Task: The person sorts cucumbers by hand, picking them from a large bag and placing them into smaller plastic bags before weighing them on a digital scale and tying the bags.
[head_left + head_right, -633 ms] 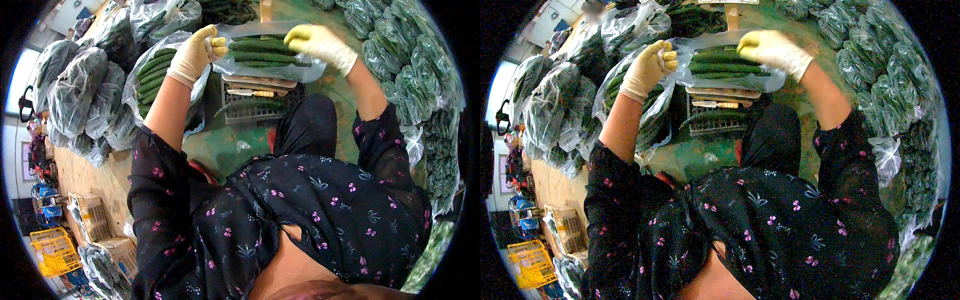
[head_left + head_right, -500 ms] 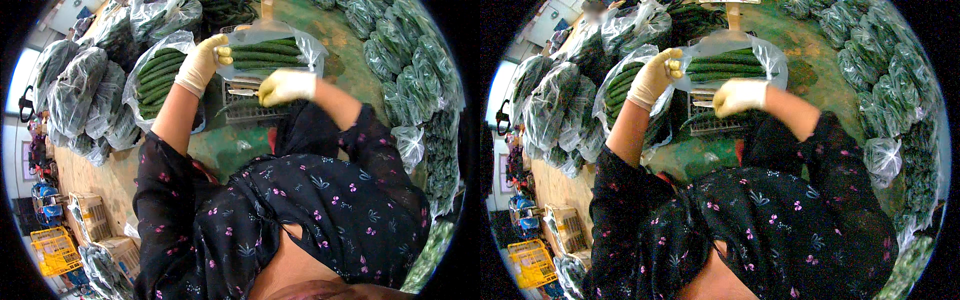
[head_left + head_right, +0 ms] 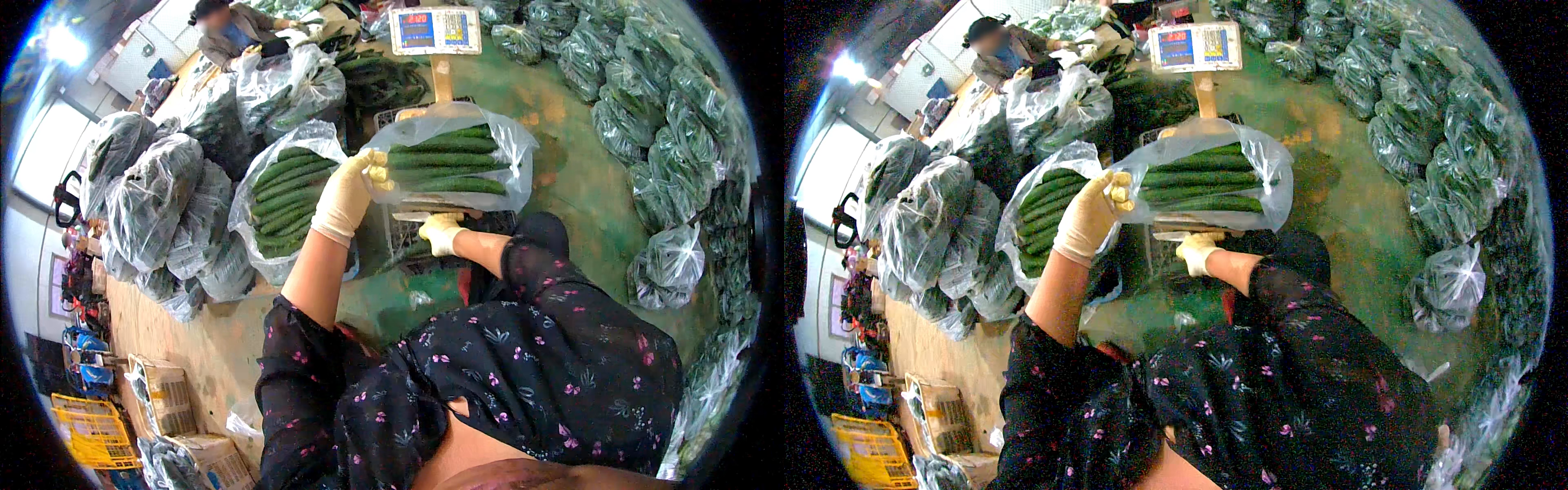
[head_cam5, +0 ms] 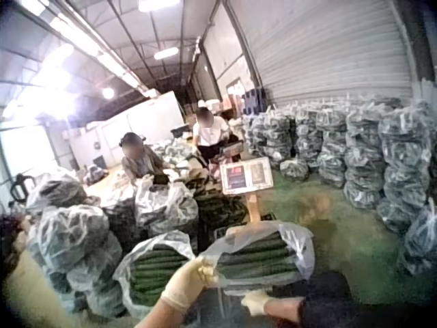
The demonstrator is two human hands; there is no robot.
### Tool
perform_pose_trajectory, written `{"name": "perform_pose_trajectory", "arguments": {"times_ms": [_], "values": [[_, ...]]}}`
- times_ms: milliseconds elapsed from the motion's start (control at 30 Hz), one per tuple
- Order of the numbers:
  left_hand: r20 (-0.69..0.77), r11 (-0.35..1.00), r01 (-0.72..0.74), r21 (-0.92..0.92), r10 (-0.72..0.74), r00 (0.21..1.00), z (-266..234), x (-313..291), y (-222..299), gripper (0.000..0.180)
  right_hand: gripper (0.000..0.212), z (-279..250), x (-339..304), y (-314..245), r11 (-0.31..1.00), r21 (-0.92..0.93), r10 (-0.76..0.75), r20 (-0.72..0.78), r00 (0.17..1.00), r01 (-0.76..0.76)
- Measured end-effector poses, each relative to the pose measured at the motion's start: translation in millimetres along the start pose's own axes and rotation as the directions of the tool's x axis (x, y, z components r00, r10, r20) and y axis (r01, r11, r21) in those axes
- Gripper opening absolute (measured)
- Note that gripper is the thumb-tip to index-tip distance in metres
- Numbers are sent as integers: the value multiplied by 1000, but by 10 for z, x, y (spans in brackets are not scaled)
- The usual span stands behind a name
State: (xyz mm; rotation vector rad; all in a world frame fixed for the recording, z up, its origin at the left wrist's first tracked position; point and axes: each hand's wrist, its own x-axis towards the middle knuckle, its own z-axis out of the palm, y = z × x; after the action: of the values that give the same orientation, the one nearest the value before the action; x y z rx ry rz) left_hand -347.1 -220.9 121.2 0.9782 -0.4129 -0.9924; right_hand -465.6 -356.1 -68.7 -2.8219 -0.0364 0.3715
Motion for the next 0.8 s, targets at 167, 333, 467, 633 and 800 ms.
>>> {"name": "perform_pose_trajectory", "arguments": {"times_ms": [167, 333, 467, 633, 800], "values": [[78, 951, -105, 292, 86, 993, 158, -49, 72, 33, 56, -960, -764, 42, 887, 426, -237, 85, 968, 180], [-26, 997, 60, 49, -59, 998, 141, -62, 103, 36, 49, -1934, -1408, 41, 365, 860, -189, -306, 933, 356], [56, 996, 13, -89, -8, 998, 246, -78, 53, 37, 39, -2212, -1329, 115, 298, 672, -196, -652, 733, 678], [61, 996, -87, 34, 85, 994, 392, -184, 218, 43, 46, -1810, -428, 808, 868, 468, 45, -407, 913, 166], [34, 896, -209, 391, 213, 977, -99, -138, 51, 42, 49, -1582, 219, 1344, 973, 127, 229, -572, 787, -191]]}}
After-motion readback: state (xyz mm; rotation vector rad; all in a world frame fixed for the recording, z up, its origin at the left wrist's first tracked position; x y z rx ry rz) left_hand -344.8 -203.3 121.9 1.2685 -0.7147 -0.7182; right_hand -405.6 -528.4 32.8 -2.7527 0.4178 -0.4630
